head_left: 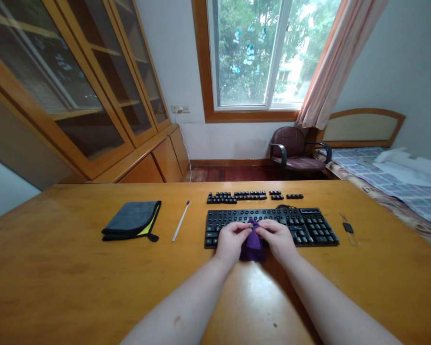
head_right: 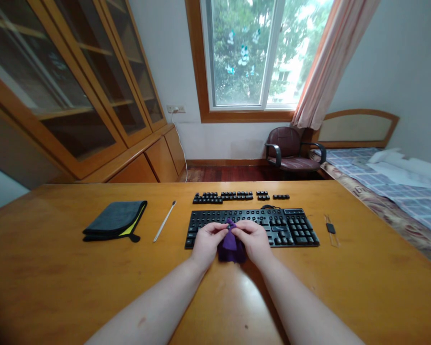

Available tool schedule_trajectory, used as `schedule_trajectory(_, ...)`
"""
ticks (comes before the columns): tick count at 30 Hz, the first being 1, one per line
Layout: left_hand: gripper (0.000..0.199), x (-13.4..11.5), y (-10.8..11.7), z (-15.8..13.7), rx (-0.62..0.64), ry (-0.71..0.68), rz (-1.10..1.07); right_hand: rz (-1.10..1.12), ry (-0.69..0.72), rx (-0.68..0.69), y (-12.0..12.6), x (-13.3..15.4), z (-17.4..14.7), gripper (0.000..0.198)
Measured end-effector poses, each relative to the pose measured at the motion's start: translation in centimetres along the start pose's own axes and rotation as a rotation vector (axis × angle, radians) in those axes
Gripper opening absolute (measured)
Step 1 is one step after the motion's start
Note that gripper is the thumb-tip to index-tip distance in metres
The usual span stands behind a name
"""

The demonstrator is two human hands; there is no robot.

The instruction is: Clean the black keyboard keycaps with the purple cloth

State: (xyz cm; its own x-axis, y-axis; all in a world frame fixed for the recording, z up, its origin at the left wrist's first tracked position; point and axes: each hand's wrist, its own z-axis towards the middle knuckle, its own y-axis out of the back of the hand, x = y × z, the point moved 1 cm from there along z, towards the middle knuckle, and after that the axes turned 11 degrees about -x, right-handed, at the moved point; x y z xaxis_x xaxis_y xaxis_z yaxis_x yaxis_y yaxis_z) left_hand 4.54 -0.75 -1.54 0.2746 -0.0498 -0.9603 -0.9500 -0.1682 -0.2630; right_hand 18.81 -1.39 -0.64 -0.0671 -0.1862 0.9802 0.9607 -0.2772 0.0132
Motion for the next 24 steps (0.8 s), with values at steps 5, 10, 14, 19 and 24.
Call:
schedule_trajectory(5, 0.015, -0.11, -0.05, -0.03, -0.005, -0.011, 0.008, 0.015, -0.093, -0.045, -0.19, 0.1, -0.04, 0.021)
schedule_trajectory(10, 0.023, -0.03, -0.16, -0.13, 0.057, 0.007, -0.071, -0.018, -0.079, -0.058, -0.38, 0.44, -0.18, 0.021)
schedule_trajectory(14, 0.025, 0.13, -0.17, -0.05, 0.043, -0.026, -0.096, -0.016, -0.042, -0.021, -0.41, 0.62, -0.28, 0.019)
schedule_trajectory(19, 0.023, -0.11, -0.07, 0.05, 0.03, -0.058, -0.087, 0.045, -0.079, -0.06, -0.14, 0.25, -0.02, 0.026)
schedule_trajectory(24, 0.03, -0.35, -0.11, 0.02, 0.06, -0.036, -0.078, 0.05, -0.069, -0.052, -0.03, -0.16, 0.19, 0.031)
